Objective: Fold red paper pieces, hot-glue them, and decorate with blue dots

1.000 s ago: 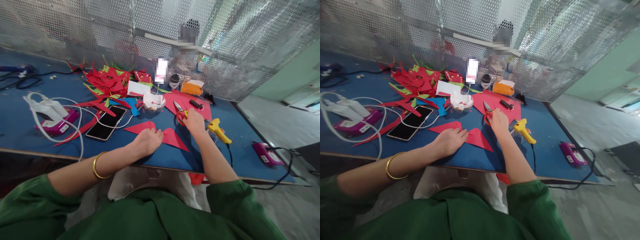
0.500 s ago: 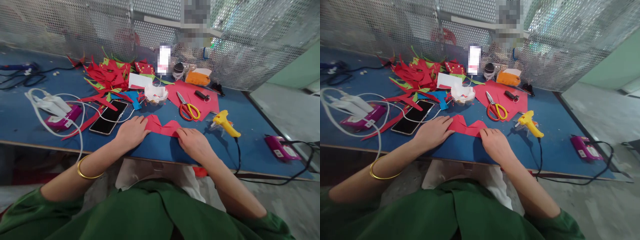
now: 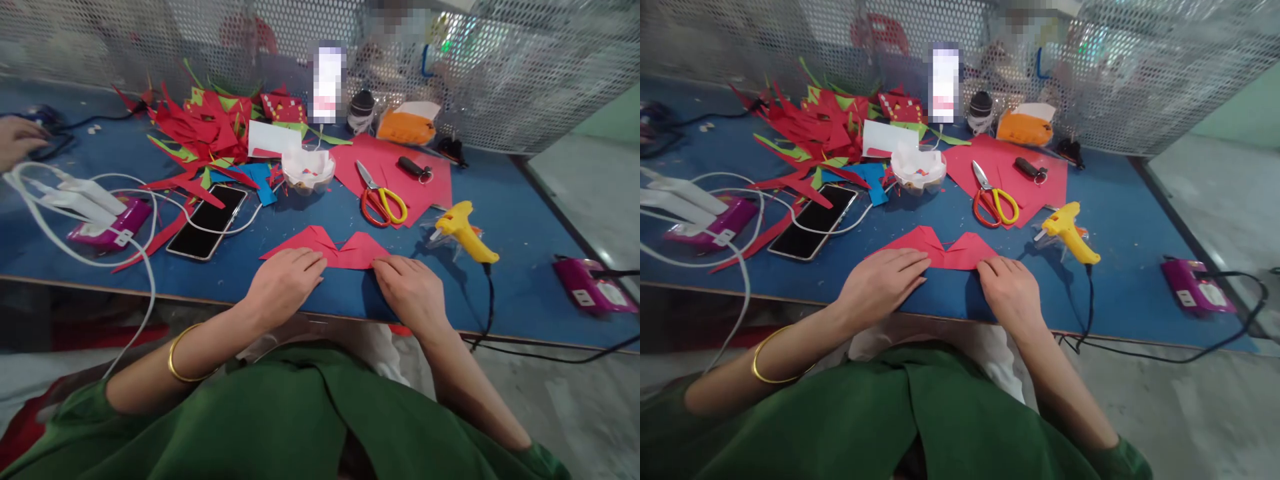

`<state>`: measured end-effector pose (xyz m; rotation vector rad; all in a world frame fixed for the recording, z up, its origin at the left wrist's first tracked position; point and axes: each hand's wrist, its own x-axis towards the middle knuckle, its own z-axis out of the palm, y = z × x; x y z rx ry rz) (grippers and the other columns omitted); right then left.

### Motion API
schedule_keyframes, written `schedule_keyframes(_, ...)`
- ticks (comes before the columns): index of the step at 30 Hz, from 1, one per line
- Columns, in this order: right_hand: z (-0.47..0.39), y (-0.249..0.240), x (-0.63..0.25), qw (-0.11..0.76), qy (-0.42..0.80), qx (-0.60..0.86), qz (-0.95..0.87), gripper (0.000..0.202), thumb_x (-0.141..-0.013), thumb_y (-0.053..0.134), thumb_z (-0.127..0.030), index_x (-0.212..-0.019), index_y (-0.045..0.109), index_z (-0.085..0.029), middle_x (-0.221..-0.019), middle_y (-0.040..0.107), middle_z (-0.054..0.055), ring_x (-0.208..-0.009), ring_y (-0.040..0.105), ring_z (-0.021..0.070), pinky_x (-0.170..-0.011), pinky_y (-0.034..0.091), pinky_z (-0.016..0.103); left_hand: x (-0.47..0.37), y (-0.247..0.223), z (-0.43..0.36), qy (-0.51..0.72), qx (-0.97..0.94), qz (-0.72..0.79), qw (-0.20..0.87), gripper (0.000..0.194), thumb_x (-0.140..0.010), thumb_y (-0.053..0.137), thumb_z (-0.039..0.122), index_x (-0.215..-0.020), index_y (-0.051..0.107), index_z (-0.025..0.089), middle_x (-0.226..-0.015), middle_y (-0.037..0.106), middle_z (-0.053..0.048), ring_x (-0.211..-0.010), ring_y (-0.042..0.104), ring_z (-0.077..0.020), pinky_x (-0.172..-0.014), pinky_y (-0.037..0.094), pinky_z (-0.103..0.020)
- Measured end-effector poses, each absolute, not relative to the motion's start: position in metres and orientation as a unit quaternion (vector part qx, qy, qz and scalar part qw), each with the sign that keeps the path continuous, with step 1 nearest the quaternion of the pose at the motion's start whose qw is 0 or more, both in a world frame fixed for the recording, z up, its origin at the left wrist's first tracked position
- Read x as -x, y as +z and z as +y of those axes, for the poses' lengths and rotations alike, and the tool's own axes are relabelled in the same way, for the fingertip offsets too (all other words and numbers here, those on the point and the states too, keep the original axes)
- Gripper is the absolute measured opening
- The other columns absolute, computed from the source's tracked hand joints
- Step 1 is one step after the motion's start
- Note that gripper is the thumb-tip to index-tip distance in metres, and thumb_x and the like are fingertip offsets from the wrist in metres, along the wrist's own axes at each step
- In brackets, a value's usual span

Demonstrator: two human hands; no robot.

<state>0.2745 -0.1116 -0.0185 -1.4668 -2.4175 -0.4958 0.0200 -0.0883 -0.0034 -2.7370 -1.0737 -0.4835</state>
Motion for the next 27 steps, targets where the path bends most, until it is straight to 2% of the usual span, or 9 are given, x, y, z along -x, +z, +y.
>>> schedule_keyframes(6, -0.115, -0.018, -0.276, 0.191, -0.122, 0.544, -0.808, 0.020, -0.096, 0.053, -0.019, -0.095, 0.072, -0.019, -0.099, 0.077, 0.003, -0.087, 0.067, 0.0161, -0.077, 0.045, 0.027, -0.033, -0.006, -0.078, -0.159, 0.934, -0.299, 0.115, 0.023, -0.097, 0.050, 0.017, -0.111, 0.067, 0.011, -0.109, 0.074, -0.010, -0.097, 0.068, -0.0224, -0.083, 0.053, -0.036)
schedule_keyframes(11, -0.115, -0.014, -0.277, 0.177, -0.117, 0.553, -0.806, 0.020, -0.096, 0.053, -0.020, -0.090, 0.073, -0.020, -0.095, 0.076, 0.004, -0.085, 0.066, 0.0175, -0.074, 0.044, 0.029, -0.038, -0.009, -0.078, -0.151, 0.939, -0.288, 0.115, 0.024, -0.096, 0.047, 0.015, -0.108, 0.067, 0.009, -0.104, 0.074, -0.011, -0.093, 0.069, -0.0237, -0.074, 0.054, -0.036)
schedule_keyframes(15, -0.113, -0.014, -0.276, 0.179, -0.117, 0.552, -0.806, 0.019, -0.096, 0.054, -0.020, -0.091, 0.072, -0.021, -0.095, 0.076, 0.004, -0.086, 0.065, 0.0176, -0.079, 0.044, 0.030, -0.040, -0.012, -0.077, -0.149, 0.937, -0.296, 0.108, 0.027, -0.097, 0.042, 0.011, -0.104, 0.068, 0.010, -0.100, 0.075, -0.011, -0.091, 0.069, -0.0232, -0.070, 0.053, -0.034)
schedule_keyframes(20, -0.110, -0.015, -0.262, 0.208, -0.075, 0.515, -0.828, 0.017, -0.095, 0.056, -0.018, -0.103, 0.071, -0.019, -0.101, 0.075, 0.005, -0.092, 0.064, 0.0186, -0.086, 0.044, 0.033, -0.039, -0.012, -0.078, -0.168, 0.925, -0.332, 0.079, 0.021, -0.097, 0.048, 0.014, -0.103, 0.068, 0.013, -0.100, 0.075, -0.007, -0.091, 0.068, -0.0217, -0.071, 0.052, -0.034)
schedule_keyframes(27, -0.107, -0.016, -0.243, 0.222, -0.024, 0.485, -0.845, 0.017, -0.095, 0.055, -0.016, -0.100, 0.071, -0.019, -0.097, 0.075, 0.004, -0.087, 0.062, 0.0174, -0.079, 0.041, 0.032, -0.037, -0.010, -0.081, -0.186, 0.912, -0.365, 0.029, 0.024, -0.099, 0.046, 0.018, -0.103, 0.069, 0.018, -0.103, 0.075, -0.005, -0.093, 0.069, -0.0195, -0.074, 0.052, -0.033)
